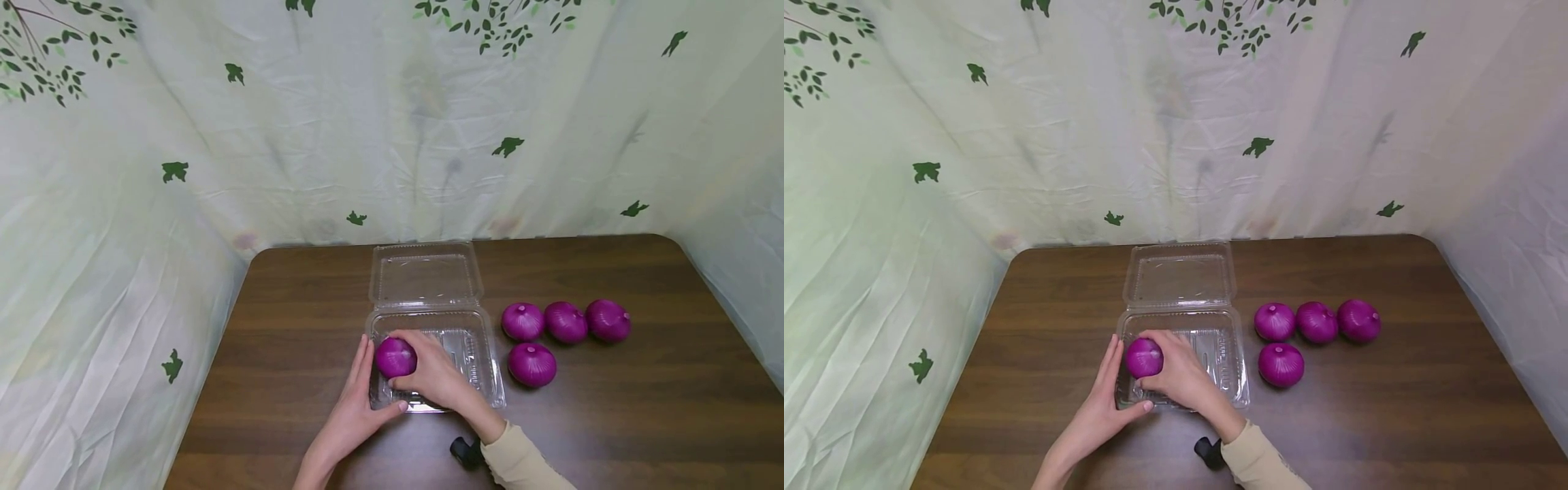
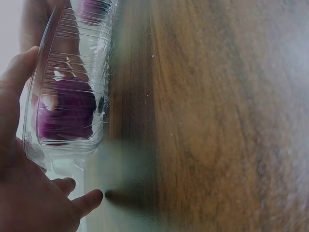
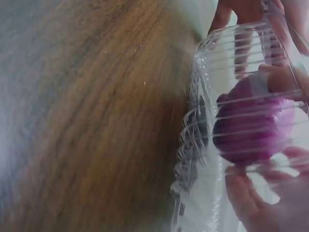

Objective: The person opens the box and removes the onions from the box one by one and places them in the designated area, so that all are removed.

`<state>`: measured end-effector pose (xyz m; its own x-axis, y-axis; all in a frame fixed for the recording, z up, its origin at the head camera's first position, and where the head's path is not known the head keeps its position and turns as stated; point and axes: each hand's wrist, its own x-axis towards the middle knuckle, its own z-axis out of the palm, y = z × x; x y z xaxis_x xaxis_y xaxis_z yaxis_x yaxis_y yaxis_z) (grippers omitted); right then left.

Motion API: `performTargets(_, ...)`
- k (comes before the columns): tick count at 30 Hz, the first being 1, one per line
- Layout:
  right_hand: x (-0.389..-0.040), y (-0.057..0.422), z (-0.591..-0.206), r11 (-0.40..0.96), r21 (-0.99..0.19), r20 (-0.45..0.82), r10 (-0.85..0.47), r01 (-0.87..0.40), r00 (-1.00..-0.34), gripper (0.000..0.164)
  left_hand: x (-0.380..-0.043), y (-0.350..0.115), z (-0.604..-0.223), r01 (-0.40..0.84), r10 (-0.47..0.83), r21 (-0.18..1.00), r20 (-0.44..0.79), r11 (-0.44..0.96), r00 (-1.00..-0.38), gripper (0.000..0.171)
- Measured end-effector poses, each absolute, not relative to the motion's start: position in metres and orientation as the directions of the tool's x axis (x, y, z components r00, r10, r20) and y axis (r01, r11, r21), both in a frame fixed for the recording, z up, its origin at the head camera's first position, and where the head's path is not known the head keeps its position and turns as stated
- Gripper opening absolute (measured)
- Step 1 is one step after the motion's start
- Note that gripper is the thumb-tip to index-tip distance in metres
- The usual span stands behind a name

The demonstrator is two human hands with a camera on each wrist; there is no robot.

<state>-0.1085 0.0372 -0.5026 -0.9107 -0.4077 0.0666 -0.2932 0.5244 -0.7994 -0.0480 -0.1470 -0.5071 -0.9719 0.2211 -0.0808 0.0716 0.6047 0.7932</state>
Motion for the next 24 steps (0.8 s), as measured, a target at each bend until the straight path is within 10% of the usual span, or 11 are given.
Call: performTargets(24,-0.097,0.065,-0.492,0.333,-0.932,0.006,-0.372,-0.140,-0.928,0.077,-0.048,-0.147,-0.506,0.072,0.221,0.794,-0.079,0.604,-0.972,0.118)
